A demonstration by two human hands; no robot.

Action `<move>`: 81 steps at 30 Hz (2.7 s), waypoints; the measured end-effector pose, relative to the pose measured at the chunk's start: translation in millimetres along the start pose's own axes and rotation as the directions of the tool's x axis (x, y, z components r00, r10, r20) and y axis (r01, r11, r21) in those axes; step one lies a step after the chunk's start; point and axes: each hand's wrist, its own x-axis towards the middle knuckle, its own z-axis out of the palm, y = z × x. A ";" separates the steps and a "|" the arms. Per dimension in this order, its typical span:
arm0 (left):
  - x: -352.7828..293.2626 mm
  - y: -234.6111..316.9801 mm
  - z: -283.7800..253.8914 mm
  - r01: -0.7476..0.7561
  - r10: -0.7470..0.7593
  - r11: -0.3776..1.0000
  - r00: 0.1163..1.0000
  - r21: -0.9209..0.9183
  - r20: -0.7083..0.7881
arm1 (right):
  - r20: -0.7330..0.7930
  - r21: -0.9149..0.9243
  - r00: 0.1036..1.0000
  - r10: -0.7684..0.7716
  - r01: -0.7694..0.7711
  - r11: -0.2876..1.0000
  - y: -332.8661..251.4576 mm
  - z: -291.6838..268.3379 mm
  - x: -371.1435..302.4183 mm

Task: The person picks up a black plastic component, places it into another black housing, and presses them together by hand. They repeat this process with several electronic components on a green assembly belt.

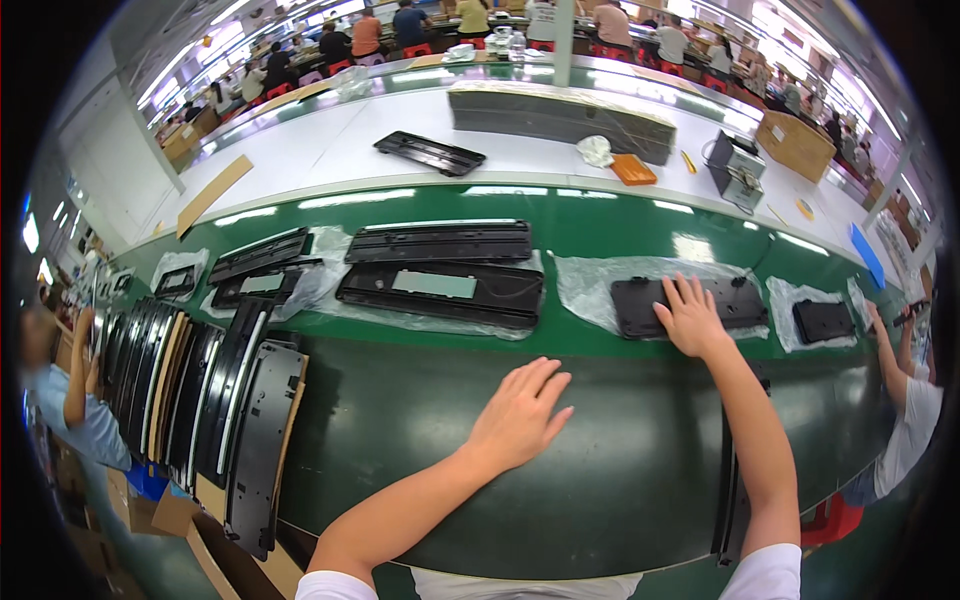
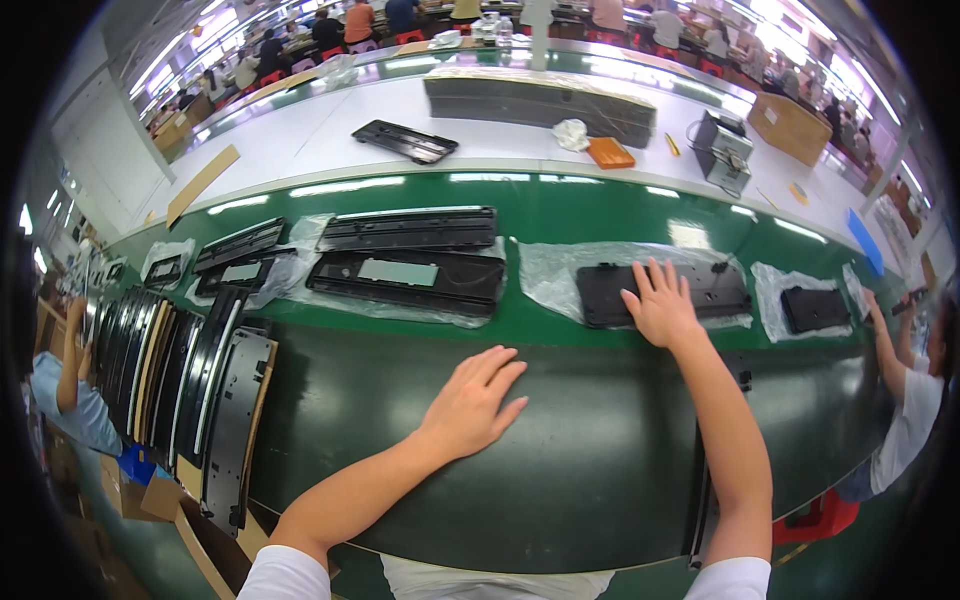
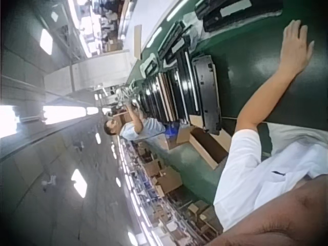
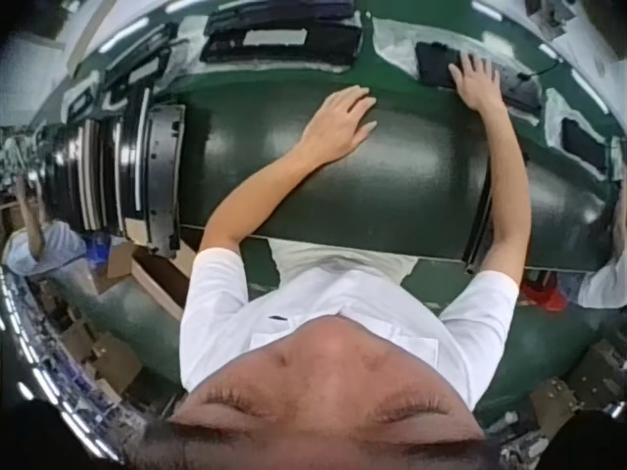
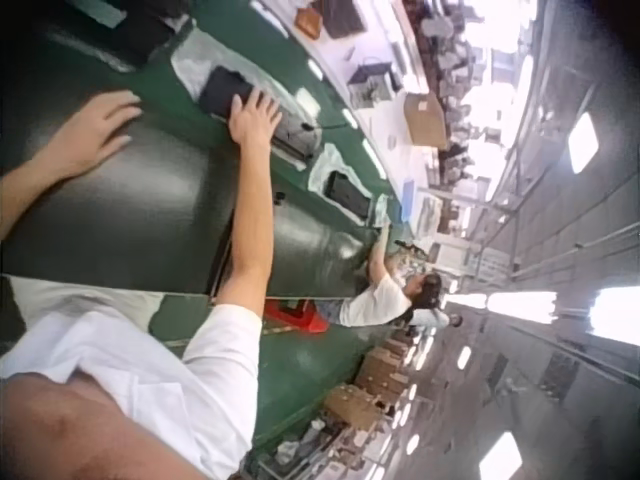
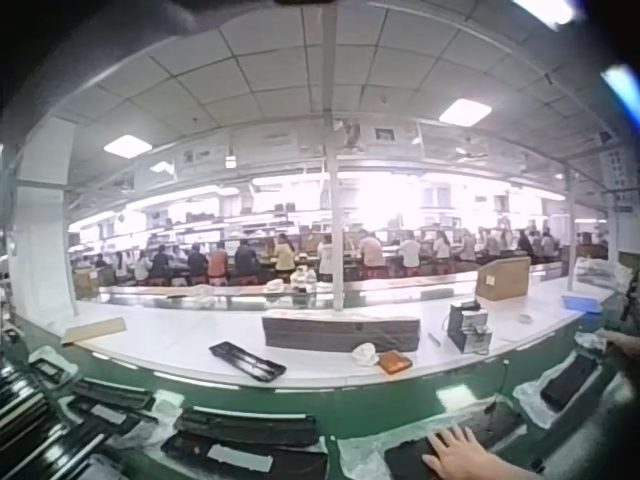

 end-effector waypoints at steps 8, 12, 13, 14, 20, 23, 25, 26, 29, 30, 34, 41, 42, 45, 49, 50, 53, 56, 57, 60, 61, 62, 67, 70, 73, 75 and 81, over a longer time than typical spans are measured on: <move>-9.6 -19.7 -4.4 -0.014 0.009 0.995 0.999 -0.103 -0.054 | -0.445 0.209 0.796 -0.410 0.538 0.817 -159.7 -67.8 67.7; -2.1 -15.7 14.5 -0.029 0.005 0.957 0.996 -0.288 -0.086 | -0.271 -0.092 0.762 -0.588 0.587 0.804 -192.7 -58.5 127.5; -1.6 -14.7 14.5 -0.026 0.002 0.952 0.997 -0.306 -0.077 | -0.108 -0.073 0.818 -0.566 0.561 0.825 -198.9 -64.0 133.0; -2.9 -12.8 10.9 -0.026 0.002 0.945 0.997 -0.327 -0.076 | -0.013 -0.016 0.836 -0.549 0.549 0.836 -208.3 -68.6 138.1; -10.4 -15.2 8.7 0.036 -0.067 0.926 0.995 -0.376 -0.072 | 0.035 0.152 0.818 -0.574 0.564 0.812 -206.0 -57.0 190.4; -5.2 -10.7 21.3 -0.056 -0.018 0.931 0.980 -0.361 -0.198 | -0.120 0.212 0.837 -0.534 0.547 0.810 -149.6 -41.1 228.1; -1.7 -13.2 18.2 -0.044 -0.014 0.927 0.988 -0.372 -0.153 | -0.374 0.234 0.779 -0.504 0.605 0.762 -124.8 -32.8 246.1; -4.4 -15.0 15.9 -0.001 -0.038 0.925 0.995 -0.380 -0.097 | -0.373 0.240 0.775 -0.510 0.612 0.754 -141.7 -42.6 236.5; -5.4 -18.3 13.8 0.006 -0.033 0.936 0.997 -0.352 -0.072 | -0.563 0.242 0.725 -0.396 0.603 0.760 -148.1 -64.2 216.9; -4.2 -18.3 13.6 -0.011 -0.017 0.936 0.997 -0.351 -0.076 | -0.571 0.234 0.723 -0.388 0.597 0.768 -141.1 -69.8 210.4; 0.3 -33.1 1.2 -0.071 -0.106 0.897 0.923 -0.436 -0.369 | -0.326 0.785 0.938 -0.115 0.337 0.521 -173.3 -140.8 108.9; 50.6 -66.6 -133.2 0.045 -0.005 0.998 0.773 0.046 -0.634 | -0.295 0.931 0.952 -0.084 0.306 0.198 -114.3 -210.0 -16.3; 56.4 -66.2 -144.0 0.054 0.021 0.993 0.783 0.103 -0.622 | -0.370 0.899 0.929 -0.020 0.363 0.244 -94.8 -209.1 -20.3; 42.8 -57.4 -189.7 -0.002 0.086 0.985 0.869 0.170 -0.487 | -0.433 0.788 0.889 -0.149 0.453 0.417 -107.9 -246.0 -47.1; 44.3 -64.6 -202.9 -0.097 0.124 0.992 0.884 0.082 -0.450 | -0.415 0.856 0.890 -0.188 0.452 0.250 -112.4 -256.2 -52.0; 40.7 -71.9 -208.2 -0.070 0.096 0.995 0.859 0.070 -0.504 | -0.345 0.916 0.886 -0.310 0.390 0.097 -129.7 -253.6 -38.7; 28.5 -116.3 -215.4 -0.096 -0.076 0.970 0.752 -0.224 -0.654 | -0.048 0.967 0.869 -0.493 0.164 0.195 -183.1 -239.2 -17.8; 24.1 -153.7 -205.2 -0.231 -0.255 0.814 0.683 -0.534 -0.684 | 0.090 0.432 0.977 -0.194 0.137 0.891 -172.0 -141.2 11.8; 25.1 -158.8 -202.4 -0.223 -0.268 0.813 0.676 -0.537 -0.687 | 0.070 0.249 0.990 -0.121 0.100 0.963 -151.1 -89.8 21.6; 19.6 -172.6 -202.2 -0.138 -0.326 0.830 0.666 -0.541 -0.671 | 0.292 0.463 0.936 0.195 -0.317 0.828 -173.7 -44.0 12.5; 20.6 -176.9 -198.6 -0.134 -0.335 0.829 0.658 -0.542 -0.675 | 0.293 0.463 0.938 0.188 -0.310 0.830 -174.8 -32.2 11.7; 22.0 -179.4 -196.8 -0.130 -0.343 0.829 0.650 -0.544 -0.678 | 0.174 0.616 0.960 0.218 -0.279 0.737 -172.7 -17.1 13.0; 22.5 -194.0 -189.3 -0.083 -0.348 0.859 0.627 -0.505 -0.697 | 0.179 0.980 0.930 0.321 -0.198 0.027 -169.6 3.6 31.4; 14.9 -201.8 -189.6 -0.082 -0.351 0.858 0.627 -0.507 -0.695 | 0.172 0.984 0.966 0.194 -0.158 -0.082 -147.8 8.9 35.9; 0.7 -196.9 -198.3 0.037 -0.460 0.814 0.651 -0.579 -0.604 | 0.208 0.978 0.972 0.112 -0.204 -0.044 -109.9 20.0 36.1; 15.1 -200.4 -184.2 -0.071 -0.333 0.869 0.649 -0.490 -0.684 | 0.227 0.971 0.972 0.065 -0.220 -0.096 -77.4 11.1 19.2; 22.2 -188.4 -168.8 0.002 -0.374 0.856 0.693 -0.517 -0.617 | 0.225 0.973 0.972 0.064 -0.221 -0.066 -24.6 33.8 22.2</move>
